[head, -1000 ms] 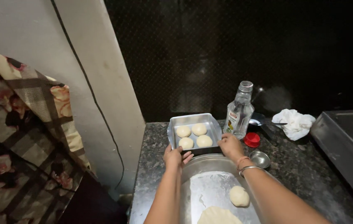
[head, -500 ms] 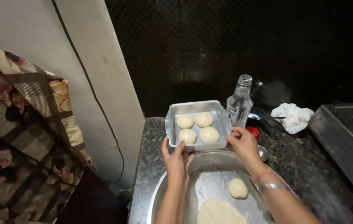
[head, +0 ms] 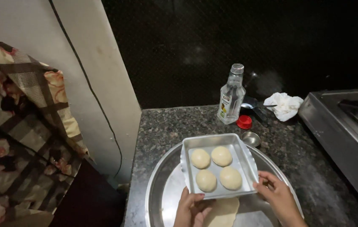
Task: Flattening dough balls and arranging them in a square baking tray.
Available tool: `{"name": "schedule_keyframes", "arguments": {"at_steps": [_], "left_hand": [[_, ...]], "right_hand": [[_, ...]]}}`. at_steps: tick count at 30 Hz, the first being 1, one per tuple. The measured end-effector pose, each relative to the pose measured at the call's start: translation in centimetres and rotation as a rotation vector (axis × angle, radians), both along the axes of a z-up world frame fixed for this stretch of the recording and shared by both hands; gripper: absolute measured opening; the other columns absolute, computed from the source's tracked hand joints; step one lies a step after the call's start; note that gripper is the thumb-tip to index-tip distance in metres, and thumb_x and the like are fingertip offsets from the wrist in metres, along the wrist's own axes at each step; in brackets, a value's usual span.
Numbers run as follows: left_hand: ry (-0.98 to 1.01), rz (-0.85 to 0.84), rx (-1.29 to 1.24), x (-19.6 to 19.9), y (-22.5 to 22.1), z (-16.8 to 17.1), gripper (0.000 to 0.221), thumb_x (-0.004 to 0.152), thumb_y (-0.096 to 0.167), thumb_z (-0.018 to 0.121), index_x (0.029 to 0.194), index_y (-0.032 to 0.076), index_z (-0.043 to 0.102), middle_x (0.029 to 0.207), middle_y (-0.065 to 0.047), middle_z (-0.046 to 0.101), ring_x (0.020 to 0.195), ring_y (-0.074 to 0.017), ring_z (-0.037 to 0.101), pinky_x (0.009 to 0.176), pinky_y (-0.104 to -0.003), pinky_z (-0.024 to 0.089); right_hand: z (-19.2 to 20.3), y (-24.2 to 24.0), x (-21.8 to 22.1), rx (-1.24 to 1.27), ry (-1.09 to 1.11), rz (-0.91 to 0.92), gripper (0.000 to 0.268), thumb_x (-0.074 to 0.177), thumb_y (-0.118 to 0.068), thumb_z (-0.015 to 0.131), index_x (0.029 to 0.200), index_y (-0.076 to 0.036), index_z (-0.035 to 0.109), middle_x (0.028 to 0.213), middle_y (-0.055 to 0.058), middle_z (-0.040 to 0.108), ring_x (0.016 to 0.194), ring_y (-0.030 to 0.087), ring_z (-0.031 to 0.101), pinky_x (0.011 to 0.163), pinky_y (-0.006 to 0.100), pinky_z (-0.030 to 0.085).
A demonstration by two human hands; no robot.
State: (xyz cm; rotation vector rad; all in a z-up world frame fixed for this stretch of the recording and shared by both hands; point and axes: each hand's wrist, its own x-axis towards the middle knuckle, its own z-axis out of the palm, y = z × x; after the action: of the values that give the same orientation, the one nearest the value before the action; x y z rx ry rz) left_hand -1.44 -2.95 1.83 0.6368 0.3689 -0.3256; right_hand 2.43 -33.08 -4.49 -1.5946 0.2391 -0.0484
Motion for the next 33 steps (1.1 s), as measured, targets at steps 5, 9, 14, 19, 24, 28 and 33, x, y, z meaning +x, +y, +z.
{"name": "schedule_keyframes", "arguments": {"at_steps": [5, 9, 14, 19, 24, 28, 33], "left_hand": [[0.016, -0.01, -0.008, -1.1, 0.3, 0.3, 0.068, 0.079, 0.006, 0.054, 0.146, 0.016, 0.046, 0.123, -0.019, 0.067, 0.104, -0.0368, 0.073, 0.087, -0.045, 0.063], [-0.022, -0.004, -0.015, -1.1, 0.5, 0.0, 0.07, 0.077, 0.009, 0.053, 0.146, 0.018, 0.044, 0.123, -0.02, 0.068, 0.103, -0.0373, 0.073, 0.086, -0.048, 0.064], [0.059, 0.044, -0.014, -0.4, 0.3, -0.9, 0.07, 0.074, 0.009, 0.053, 0.143, 0.015, 0.049, 0.119, -0.022, 0.068, 0.095, -0.0376, 0.073, 0.086, -0.048, 0.063], [0.007, 0.056, 0.019, -0.2, 0.5, -2.2, 0.065, 0.075, 0.01, 0.057, 0.139, 0.011, 0.053, 0.116, -0.02, 0.067, 0.088, -0.0347, 0.071, 0.083, -0.047, 0.064], [-0.022, 0.07, 0.015, -0.4, 0.7, -1.6, 0.064, 0.073, 0.011, 0.057, 0.138, 0.013, 0.054, 0.113, -0.018, 0.071, 0.085, -0.0336, 0.073, 0.074, -0.043, 0.063], [-0.016, 0.103, -0.032, -0.2, 0.7, -2.5, 0.065, 0.075, 0.011, 0.056, 0.14, 0.01, 0.053, 0.113, -0.02, 0.069, 0.086, -0.033, 0.074, 0.076, -0.042, 0.069], [0.016, 0.003, 0.026, 0.8, 1.1, -4.7, 0.073, 0.071, 0.013, 0.058, 0.142, 0.028, 0.053, 0.115, -0.014, 0.072, 0.083, -0.0304, 0.073, 0.059, -0.033, 0.059]], "right_hand": [[3.3, 0.3, -1.6, 0.108, 0.144, -0.057, 0.041, 0.091, -0.017, 0.067, 0.128, 0.001, 0.067, 0.096, 0.003, 0.066, 0.087, 0.011, 0.064, 0.074, 0.026, 0.055], [5.2, -0.8, -0.5, 0.105, -0.077, -0.129, 0.039, 0.106, -0.026, 0.052, 0.124, 0.003, 0.071, 0.106, 0.011, 0.074, 0.097, 0.016, 0.069, 0.081, 0.027, 0.054], [7.3, -1.0, 4.2, -0.178, -0.149, -0.093, 0.031, 0.096, -0.011, 0.06, 0.123, -0.005, 0.073, 0.113, 0.009, 0.078, 0.097, 0.015, 0.071, 0.084, 0.027, 0.053], [8.4, -0.4, 8.5, -0.401, -0.284, -0.063, 0.029, 0.093, -0.01, 0.063, 0.118, -0.006, 0.077, 0.108, 0.011, 0.08, 0.096, 0.02, 0.073, 0.086, 0.031, 0.056], [8.3, -0.8, 12.8, -0.848, -0.07, 0.056, 0.048, 0.102, -0.046, 0.052, 0.122, -0.01, 0.076, 0.122, 0.013, 0.076, 0.118, 0.032, 0.071, 0.106, 0.046, 0.053], [2.0, -4.1, 18.8, -1.208, 0.009, 0.334, 0.061, 0.102, -0.057, 0.029, 0.139, -0.022, 0.064, 0.148, 0.002, 0.06, 0.144, 0.025, 0.049, 0.125, 0.063, 0.016], [0.1, -4.7, 20.7, -1.208, 0.145, 0.527, 0.067, 0.102, -0.06, 0.016, 0.158, -0.028, 0.034, 0.167, -0.006, 0.03, 0.156, 0.018, 0.023, 0.126, 0.062, -0.003]]}}
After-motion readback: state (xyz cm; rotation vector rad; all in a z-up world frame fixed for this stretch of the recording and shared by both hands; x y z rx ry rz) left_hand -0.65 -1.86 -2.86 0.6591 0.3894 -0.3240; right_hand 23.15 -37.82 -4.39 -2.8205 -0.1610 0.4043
